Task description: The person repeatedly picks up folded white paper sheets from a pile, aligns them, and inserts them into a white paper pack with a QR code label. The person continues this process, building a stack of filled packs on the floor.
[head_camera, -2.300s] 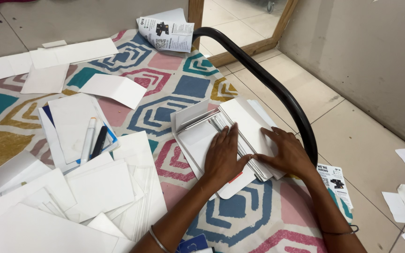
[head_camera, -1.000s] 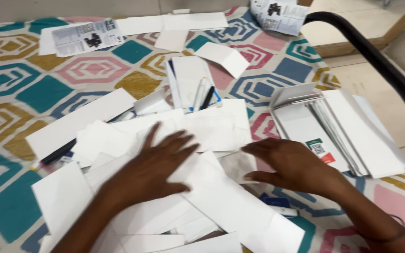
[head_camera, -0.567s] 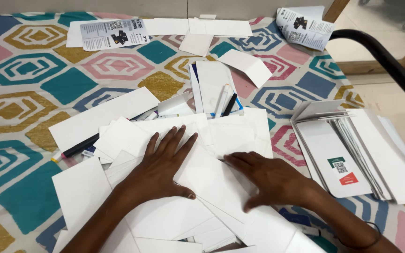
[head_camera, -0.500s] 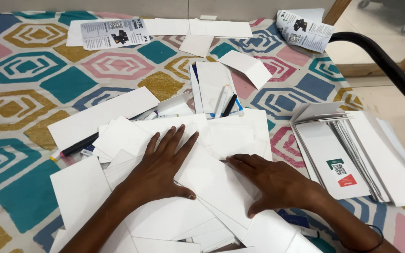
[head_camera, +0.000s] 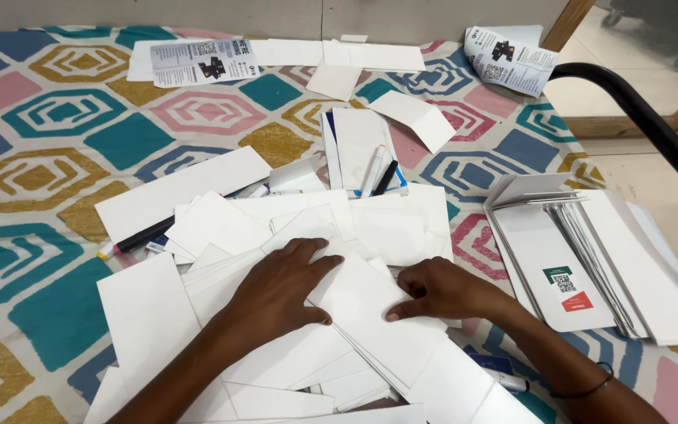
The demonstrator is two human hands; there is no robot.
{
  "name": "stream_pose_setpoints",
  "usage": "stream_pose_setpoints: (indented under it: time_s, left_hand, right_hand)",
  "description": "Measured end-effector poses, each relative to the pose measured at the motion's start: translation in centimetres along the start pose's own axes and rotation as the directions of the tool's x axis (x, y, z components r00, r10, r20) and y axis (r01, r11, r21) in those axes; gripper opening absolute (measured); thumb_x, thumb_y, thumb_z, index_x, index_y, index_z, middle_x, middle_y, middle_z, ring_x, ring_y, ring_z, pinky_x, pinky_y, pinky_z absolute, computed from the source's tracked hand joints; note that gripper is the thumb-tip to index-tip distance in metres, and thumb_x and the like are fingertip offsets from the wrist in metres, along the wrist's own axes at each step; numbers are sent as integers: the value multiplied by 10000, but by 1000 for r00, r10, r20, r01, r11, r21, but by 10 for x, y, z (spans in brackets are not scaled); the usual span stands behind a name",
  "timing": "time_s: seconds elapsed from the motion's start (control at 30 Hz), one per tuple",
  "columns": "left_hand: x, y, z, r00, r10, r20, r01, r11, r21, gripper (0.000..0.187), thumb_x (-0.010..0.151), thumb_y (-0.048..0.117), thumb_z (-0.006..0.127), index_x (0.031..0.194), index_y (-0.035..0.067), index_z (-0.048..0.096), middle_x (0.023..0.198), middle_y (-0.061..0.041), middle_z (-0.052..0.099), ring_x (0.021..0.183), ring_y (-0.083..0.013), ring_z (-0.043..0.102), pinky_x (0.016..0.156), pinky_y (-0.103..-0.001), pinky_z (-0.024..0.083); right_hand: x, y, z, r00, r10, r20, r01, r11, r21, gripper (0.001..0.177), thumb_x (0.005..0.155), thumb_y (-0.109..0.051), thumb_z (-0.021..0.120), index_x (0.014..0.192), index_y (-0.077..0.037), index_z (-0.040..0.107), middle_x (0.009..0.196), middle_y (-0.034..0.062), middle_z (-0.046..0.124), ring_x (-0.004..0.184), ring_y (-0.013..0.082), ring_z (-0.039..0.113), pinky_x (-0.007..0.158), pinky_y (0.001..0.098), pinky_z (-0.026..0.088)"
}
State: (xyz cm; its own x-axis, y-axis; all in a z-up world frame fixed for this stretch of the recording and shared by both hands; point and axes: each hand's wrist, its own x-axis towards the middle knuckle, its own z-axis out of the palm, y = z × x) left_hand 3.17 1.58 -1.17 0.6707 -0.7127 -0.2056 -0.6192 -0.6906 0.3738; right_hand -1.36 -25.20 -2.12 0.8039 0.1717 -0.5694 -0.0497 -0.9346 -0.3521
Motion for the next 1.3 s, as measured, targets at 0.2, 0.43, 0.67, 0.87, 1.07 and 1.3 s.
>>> stream_pose_setpoints:
  time_s: [0.2,0.43,0.67,0.87,1.07,1.3]
  left_hand:
    - [0,3,-9,942,6,-337,-61,986,-155,1090,624,242,923,1567,184,380,1632,-128,342,1436,-313,342,1158,-445,327]
    - [-4,1,-20,831,-69,-552,-134,938,-320,958,771,395,863,1505,14,379,1408,-261,523,1249,-377,520,1023,-462,460]
    - [2,34,20,908,-72,-412,-339,450,-826,514,1010,328,590,1352,-55,604,1108,-172,773,990,-123,655,886,-311,562]
    - [-7,60,47,879,139,-456,-467,450,-762,644,1093,359,461,1560,-48,284,1307,-248,654,1202,-274,637,1026,-413,495]
    - [-15,70,50,889,197,-412,-456,432,-778,792,1038,424,554,1556,-70,216,1332,-293,621,1232,-341,661,1021,-443,526]
    - [-15,69,50,901,114,-418,-424,429,-798,635,1049,329,534,1499,-72,332,1239,-246,695,1130,-287,717,965,-404,566]
  right_hand:
    - [16,23,14,973,-128,-191,226,694,684,646,834,-304,802,1350,-2,556,1193,143,700,1083,222,651,924,392,545]
    - [-25,27,-20,827,126,-547,446,445,776,627,838,-193,708,1372,20,459,1085,203,721,1004,310,743,884,451,646]
    - [-52,9,-17,429,136,-893,878,172,448,475,984,-178,656,1354,21,434,1129,174,668,1039,216,719,916,427,624]
    - [-46,21,13,178,79,-981,980,77,184,373,1122,-168,593,1398,-45,375,1261,109,558,1206,154,609,1143,403,541]
    - [-14,18,77,200,11,-980,979,-45,200,542,1077,2,559,1489,-147,239,1378,106,387,1312,182,432,1179,441,408]
    - [4,15,102,362,-122,-924,859,430,279,652,1029,-224,509,1525,-27,133,1410,179,380,1332,234,405,1144,420,350]
